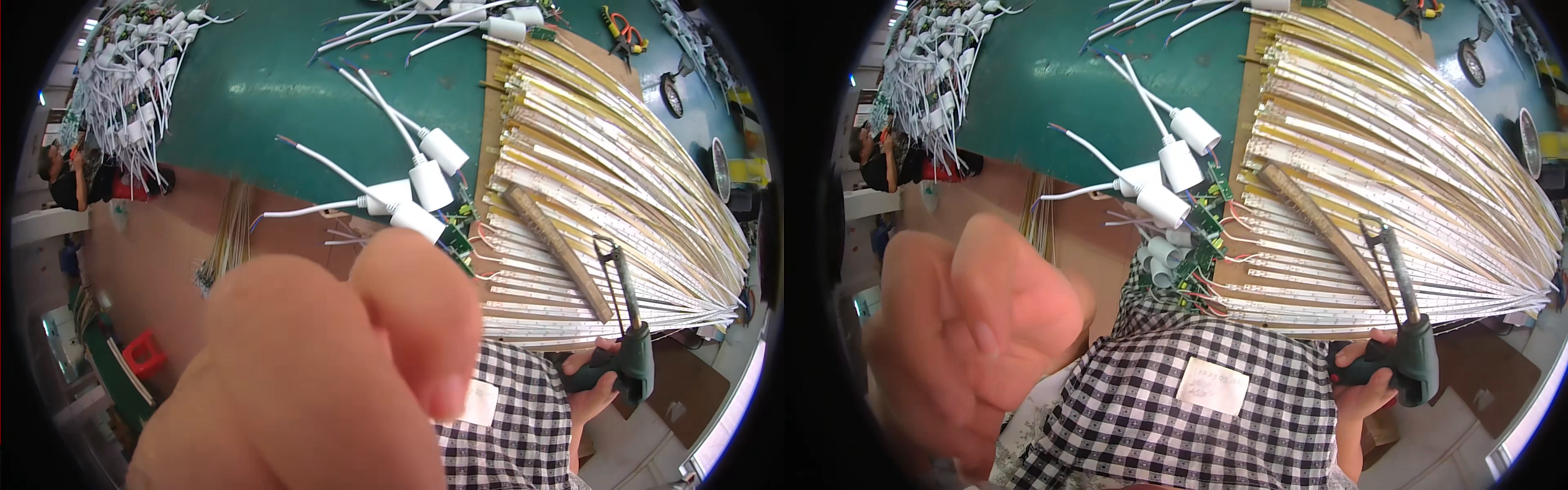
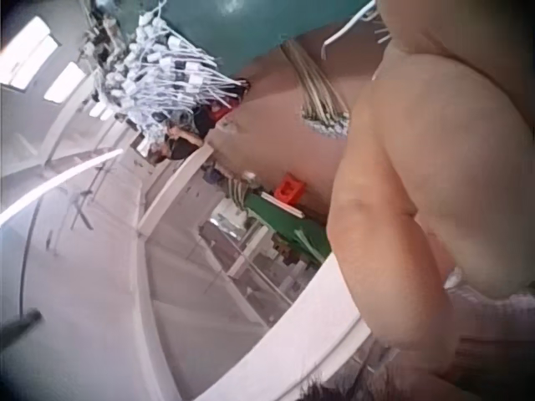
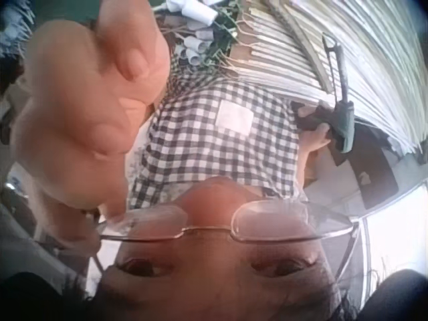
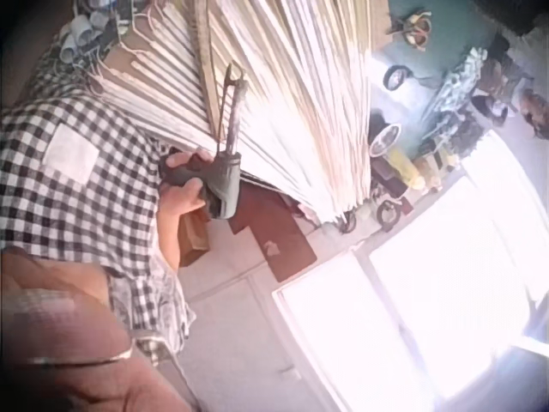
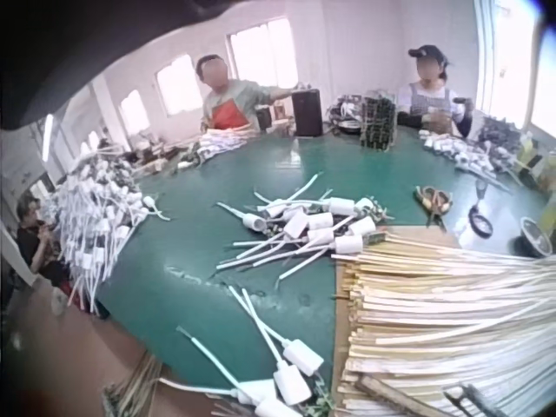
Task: The person solders electronic wire components onto the ends of LED light strips using a soldering gun.
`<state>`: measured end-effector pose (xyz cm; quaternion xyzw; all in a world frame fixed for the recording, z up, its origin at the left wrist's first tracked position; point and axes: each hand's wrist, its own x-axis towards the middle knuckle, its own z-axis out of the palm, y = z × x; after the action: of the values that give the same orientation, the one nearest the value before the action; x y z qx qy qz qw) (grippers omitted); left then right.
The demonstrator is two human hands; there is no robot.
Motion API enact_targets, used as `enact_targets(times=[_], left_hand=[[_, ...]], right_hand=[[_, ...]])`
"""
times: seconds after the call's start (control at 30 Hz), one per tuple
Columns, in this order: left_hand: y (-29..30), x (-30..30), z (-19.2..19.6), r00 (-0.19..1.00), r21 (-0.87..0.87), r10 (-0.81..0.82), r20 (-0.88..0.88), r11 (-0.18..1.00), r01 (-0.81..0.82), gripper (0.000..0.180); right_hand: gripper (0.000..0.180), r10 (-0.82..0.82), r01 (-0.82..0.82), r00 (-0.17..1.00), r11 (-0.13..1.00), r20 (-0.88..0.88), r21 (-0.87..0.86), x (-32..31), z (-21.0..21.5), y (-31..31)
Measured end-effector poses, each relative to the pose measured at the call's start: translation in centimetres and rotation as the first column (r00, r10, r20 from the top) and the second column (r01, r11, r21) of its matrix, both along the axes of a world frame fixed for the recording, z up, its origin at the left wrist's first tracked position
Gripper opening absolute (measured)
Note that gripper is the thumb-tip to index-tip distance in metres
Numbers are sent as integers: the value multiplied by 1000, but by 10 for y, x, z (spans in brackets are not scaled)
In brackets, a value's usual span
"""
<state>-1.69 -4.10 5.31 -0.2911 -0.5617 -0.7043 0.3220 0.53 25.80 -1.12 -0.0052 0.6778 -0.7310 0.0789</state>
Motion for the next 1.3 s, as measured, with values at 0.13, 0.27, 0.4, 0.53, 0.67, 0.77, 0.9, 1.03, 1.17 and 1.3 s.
enact_targets(times=[0.13, 0.27, 0.4, 0.53, 0.67, 0.77, 0.9, 1.03, 1.17, 1.3], left_hand=[[-66, 35, 18, 999, -96, -36, -8, 995, 35, 32], [-102, -2, 7, 939, -262, 337, -64, 903, -342, 32], [-197, -70, -48, 486, -884, 837, -252, 5, -468, 28], [-215, -94, -80, 469, -903, 774, -425, -329, -276, 26], [-219, -85, -47, 423, -968, 874, -240, -182, -173, 30], [-222, -50, -21, 254, -797, 759, -599, -534, -284, 28], [-226, 1, -21, 330, -943, 887, -322, -269, -195, 29], [-201, 60, -37, 278, -955, 938, -206, -255, 151, 31], [-187, 72, -60, 258, -991, 957, -130, -130, -16, 41], [-176, 55, -60, 281, -974, 933, -225, -203, -103, 25]], right_hand=[[63, -27, 27, 1000, 999, 9, 26, -4, 6, 6], [60, -54, 54, 998, 998, 27, 17, -4, -5, 17], [57, -38, 38, 999, 999, 17, -10, 0, 2, 13], [56, -82, 82, 997, 997, 6, 3, 9, 4, 15], [53, -66, 66, 997, 998, 30, -2, 10, 2, 23], [51, -95, 94, 993, 995, 69, 18, 9, 2, 17], [50, -47, 47, 997, 999, 68, -1, 0, -7, 18], [51, 32, -30, 995, 999, 94, -23, -1, -6, 19], [53, 27, -27, 996, 1000, 88, -6, -1, -12, 22], [55, 3, -4, 998, 1000, 69, 17, 1, -9, 20]])
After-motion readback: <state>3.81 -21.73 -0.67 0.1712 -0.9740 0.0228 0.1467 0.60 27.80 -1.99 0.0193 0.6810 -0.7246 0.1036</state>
